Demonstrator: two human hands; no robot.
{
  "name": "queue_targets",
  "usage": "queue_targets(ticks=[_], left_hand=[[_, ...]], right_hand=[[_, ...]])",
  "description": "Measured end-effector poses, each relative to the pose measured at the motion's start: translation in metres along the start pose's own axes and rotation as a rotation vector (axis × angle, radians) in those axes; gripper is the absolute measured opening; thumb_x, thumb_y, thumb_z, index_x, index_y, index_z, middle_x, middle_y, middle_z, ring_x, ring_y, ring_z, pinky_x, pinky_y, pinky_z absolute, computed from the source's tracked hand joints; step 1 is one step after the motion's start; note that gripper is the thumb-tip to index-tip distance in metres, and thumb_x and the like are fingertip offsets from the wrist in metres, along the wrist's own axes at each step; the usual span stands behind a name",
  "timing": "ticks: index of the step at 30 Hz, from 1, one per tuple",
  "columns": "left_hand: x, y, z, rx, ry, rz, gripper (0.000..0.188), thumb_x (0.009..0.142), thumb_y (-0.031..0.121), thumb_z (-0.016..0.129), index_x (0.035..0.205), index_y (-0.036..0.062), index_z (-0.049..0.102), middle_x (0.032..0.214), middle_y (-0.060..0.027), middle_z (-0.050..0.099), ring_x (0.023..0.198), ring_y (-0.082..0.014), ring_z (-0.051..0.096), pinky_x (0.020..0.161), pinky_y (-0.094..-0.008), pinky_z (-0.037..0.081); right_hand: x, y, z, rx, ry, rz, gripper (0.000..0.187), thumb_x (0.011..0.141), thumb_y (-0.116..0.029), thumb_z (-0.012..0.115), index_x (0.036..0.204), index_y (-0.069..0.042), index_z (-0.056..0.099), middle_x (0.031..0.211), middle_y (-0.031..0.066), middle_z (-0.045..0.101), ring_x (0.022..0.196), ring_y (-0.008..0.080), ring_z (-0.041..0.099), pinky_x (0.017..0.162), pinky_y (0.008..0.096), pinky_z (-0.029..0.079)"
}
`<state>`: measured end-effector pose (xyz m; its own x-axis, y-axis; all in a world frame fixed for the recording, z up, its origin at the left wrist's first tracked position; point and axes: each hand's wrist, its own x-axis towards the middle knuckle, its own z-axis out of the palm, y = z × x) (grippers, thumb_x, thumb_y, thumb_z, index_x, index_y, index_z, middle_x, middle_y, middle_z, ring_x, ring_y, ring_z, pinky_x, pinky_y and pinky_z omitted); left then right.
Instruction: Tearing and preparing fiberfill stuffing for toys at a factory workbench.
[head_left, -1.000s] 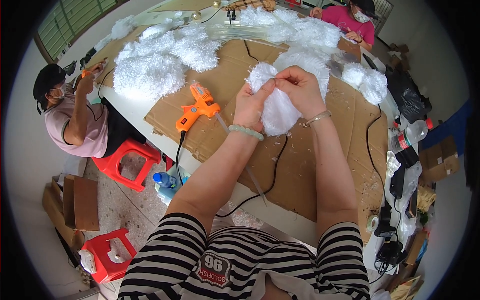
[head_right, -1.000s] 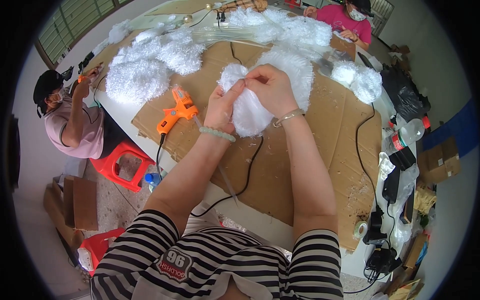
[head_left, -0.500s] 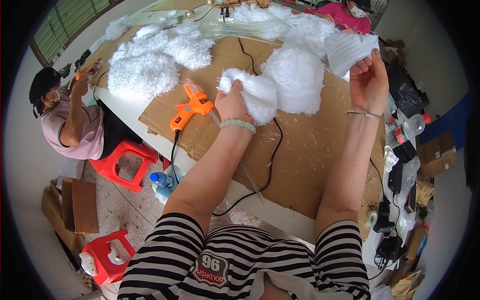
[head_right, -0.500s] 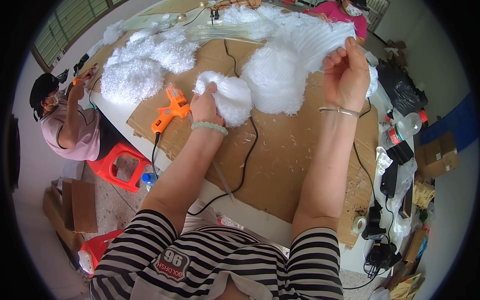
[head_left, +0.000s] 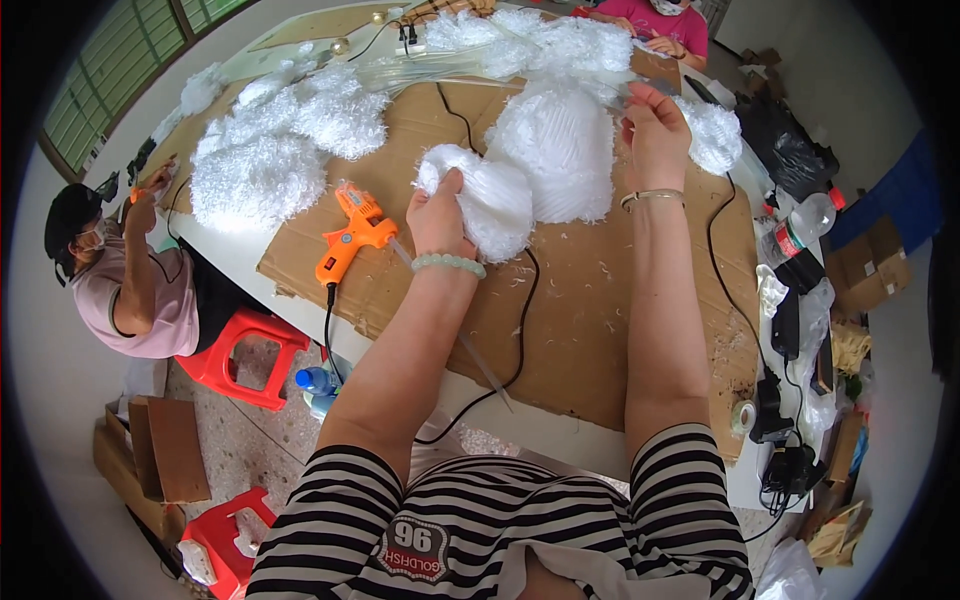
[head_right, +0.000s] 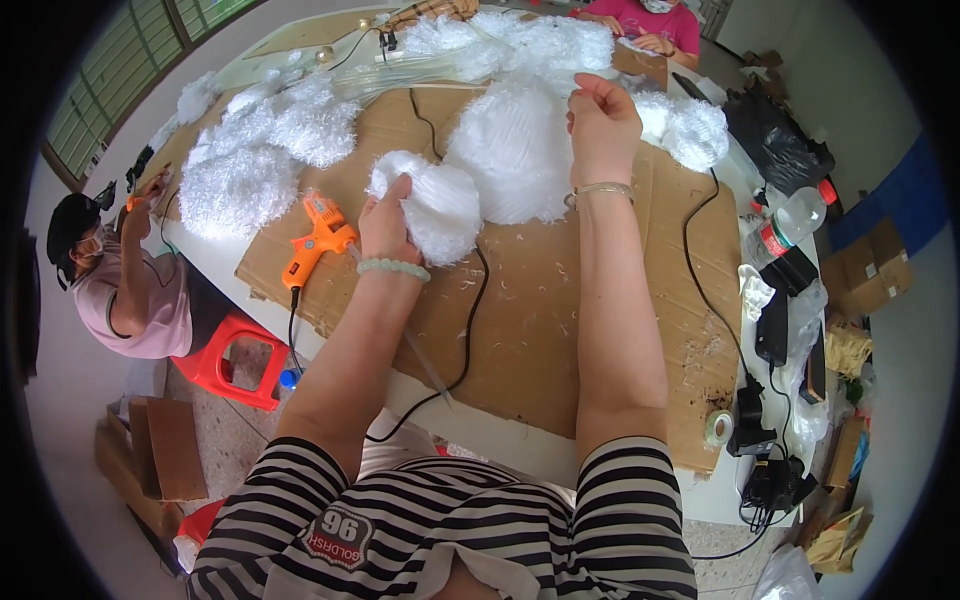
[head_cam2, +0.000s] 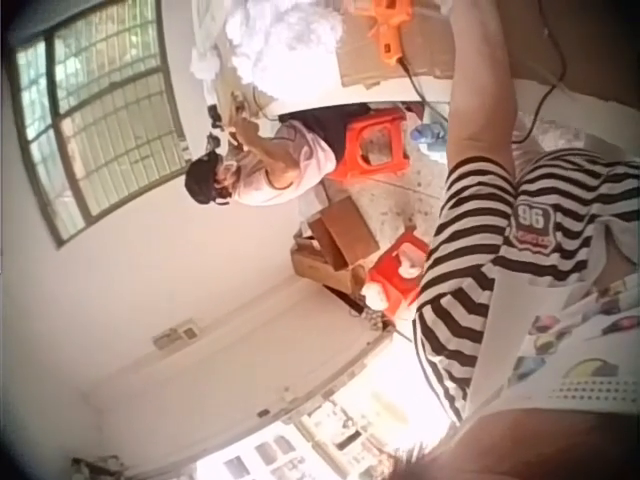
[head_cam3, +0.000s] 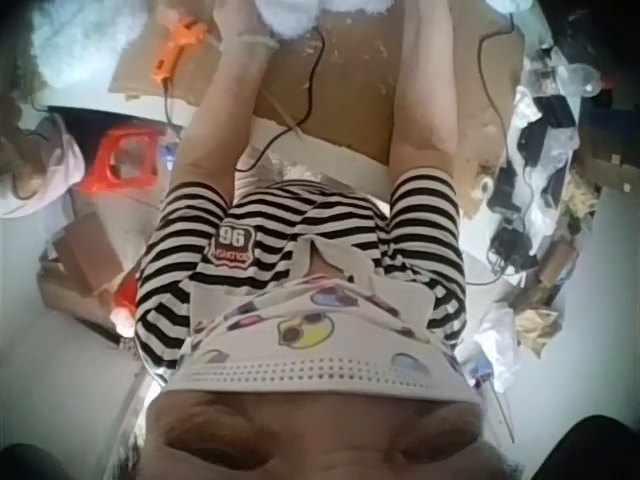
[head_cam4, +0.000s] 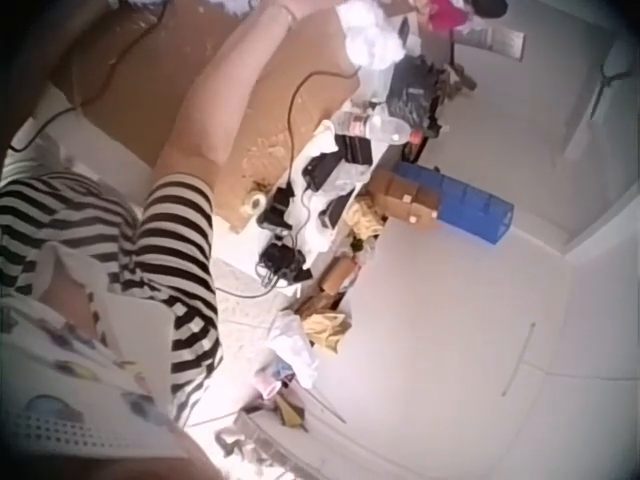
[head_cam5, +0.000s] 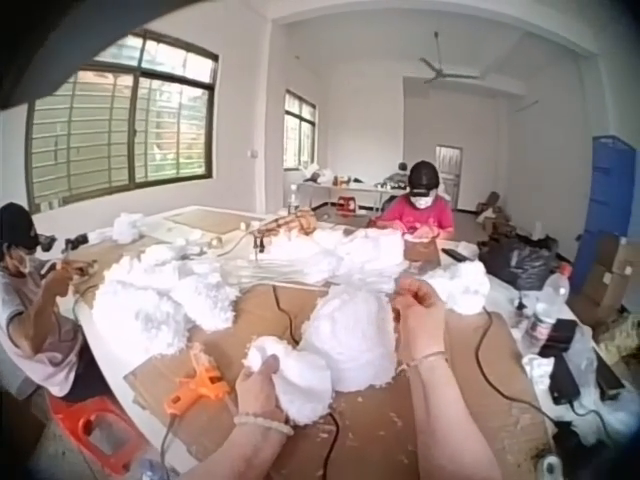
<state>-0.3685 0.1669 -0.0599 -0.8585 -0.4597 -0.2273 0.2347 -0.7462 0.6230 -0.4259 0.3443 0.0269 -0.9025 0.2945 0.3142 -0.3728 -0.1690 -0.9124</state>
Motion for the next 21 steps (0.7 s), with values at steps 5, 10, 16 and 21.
queue_targets(ticks=[5,10,16,21], left_hand=[[0.001,0.006,-0.007,0.016,-0.054,-0.019,0.022,0.078,0.002,0.058,0.098,-0.0023,0.051,0.092,-0.0138,0.059,0.08,-0.025,0.061,0.069,-0.0366,0.051],[0.007,-0.004,-0.003,0.049,-0.084,-0.074,0.026,0.077,0.001,0.058,0.101,-0.003,0.05,0.095,-0.0145,0.059,0.083,-0.0259,0.06,0.071,-0.0373,0.051],[0.016,-0.003,-0.004,0.05,-0.172,-0.135,0.025,0.079,0.003,0.056,0.103,-0.0035,0.051,0.097,-0.0149,0.059,0.086,-0.027,0.06,0.074,-0.0383,0.051],[0.015,0.002,-0.015,0.006,-0.22,-0.122,0.027,0.081,0.003,0.053,0.108,-0.0027,0.05,0.1,-0.015,0.059,0.091,-0.0279,0.059,0.079,-0.0393,0.049]], right_hand=[[-0.035,-0.081,-0.014,0.559,-1.091,-0.453,0.012,0.075,0.001,0.051,0.083,-0.002,0.06,0.08,0.0103,0.056,0.061,0.0158,0.052,0.056,0.0269,0.041],[-0.115,-0.173,-0.033,0.232,-1.248,-0.366,0.004,0.079,-0.006,0.061,0.08,-0.007,0.065,0.076,0.005,0.064,0.062,0.0129,0.062,0.056,0.0188,0.052],[-0.151,-0.172,-0.049,0.13,-1.12,-0.422,0.006,0.079,-0.003,0.058,0.078,-0.006,0.064,0.074,0.0063,0.063,0.062,0.0147,0.062,0.058,0.0213,0.053],[-0.163,-0.136,-0.016,0.14,-1.141,-0.6,0.006,0.079,-0.004,0.058,0.079,-0.005,0.064,0.074,0.0065,0.063,0.062,0.0149,0.061,0.057,0.0218,0.052]])
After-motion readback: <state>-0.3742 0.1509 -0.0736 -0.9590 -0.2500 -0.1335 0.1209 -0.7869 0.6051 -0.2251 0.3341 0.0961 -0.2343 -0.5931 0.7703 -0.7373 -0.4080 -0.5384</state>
